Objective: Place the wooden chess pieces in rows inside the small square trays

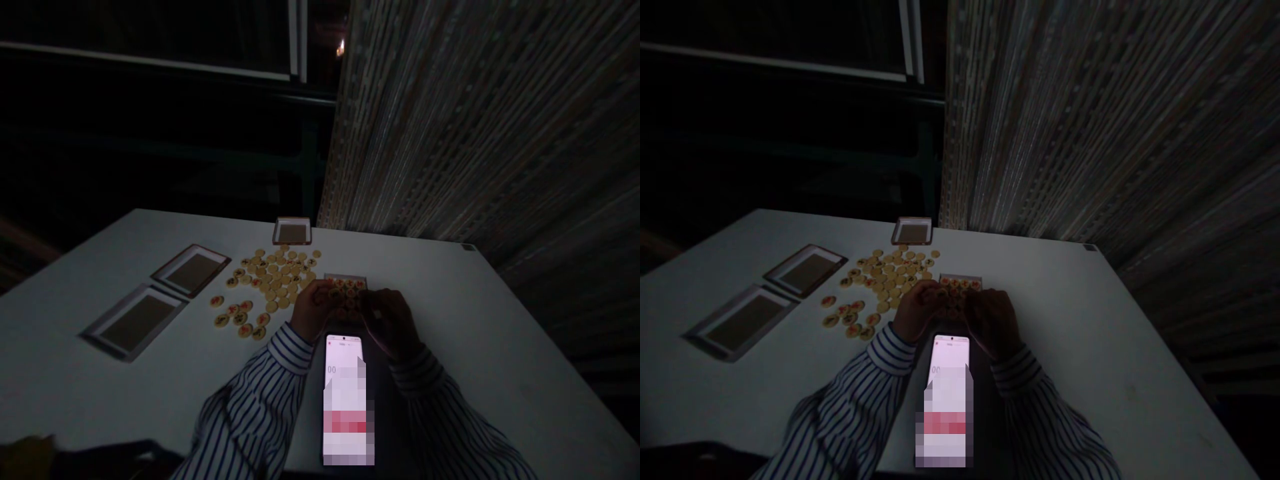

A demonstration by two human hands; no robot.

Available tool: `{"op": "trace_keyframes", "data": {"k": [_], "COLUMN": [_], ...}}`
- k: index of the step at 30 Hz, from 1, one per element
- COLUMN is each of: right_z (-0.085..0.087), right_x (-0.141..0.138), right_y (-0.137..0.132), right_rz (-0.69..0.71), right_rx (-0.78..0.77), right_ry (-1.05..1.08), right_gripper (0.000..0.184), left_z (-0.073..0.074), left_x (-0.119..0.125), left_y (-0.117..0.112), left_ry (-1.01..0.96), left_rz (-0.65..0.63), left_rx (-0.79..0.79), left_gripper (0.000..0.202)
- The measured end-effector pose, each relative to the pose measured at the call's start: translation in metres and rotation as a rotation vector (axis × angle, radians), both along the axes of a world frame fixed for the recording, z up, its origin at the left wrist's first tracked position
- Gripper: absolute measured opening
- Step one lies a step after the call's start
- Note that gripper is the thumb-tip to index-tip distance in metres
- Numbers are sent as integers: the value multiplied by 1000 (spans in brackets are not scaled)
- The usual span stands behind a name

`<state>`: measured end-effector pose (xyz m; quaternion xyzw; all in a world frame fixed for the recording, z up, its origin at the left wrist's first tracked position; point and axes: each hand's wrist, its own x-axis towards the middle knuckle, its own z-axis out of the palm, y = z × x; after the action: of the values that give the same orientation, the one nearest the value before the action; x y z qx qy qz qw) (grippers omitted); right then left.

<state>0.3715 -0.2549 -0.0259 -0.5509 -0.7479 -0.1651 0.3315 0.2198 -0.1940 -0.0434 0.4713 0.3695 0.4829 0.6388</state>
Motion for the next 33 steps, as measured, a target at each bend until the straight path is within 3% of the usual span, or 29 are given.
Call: {"op": "trace_keyframes", "data": {"k": [10, 17, 33], "right_z": [-22, -23, -24], "right_x": [11, 9, -6], "right_y": [-1, -3, -5], "right_rz": [-23, -6, 163], "right_rx": [10, 8, -42], "right_ry": [58, 93, 108], "right_gripper": [11, 11, 15], "left_z": [-9, -20, -14], "left_x": [-1, 1, -2], "left_y": [-7, -9, -13], "left_ry": [227, 250, 285], "left_rz": [-27, -88, -29], "left_rx": [155, 156, 182], "left_gripper": [24, 22, 12]}}
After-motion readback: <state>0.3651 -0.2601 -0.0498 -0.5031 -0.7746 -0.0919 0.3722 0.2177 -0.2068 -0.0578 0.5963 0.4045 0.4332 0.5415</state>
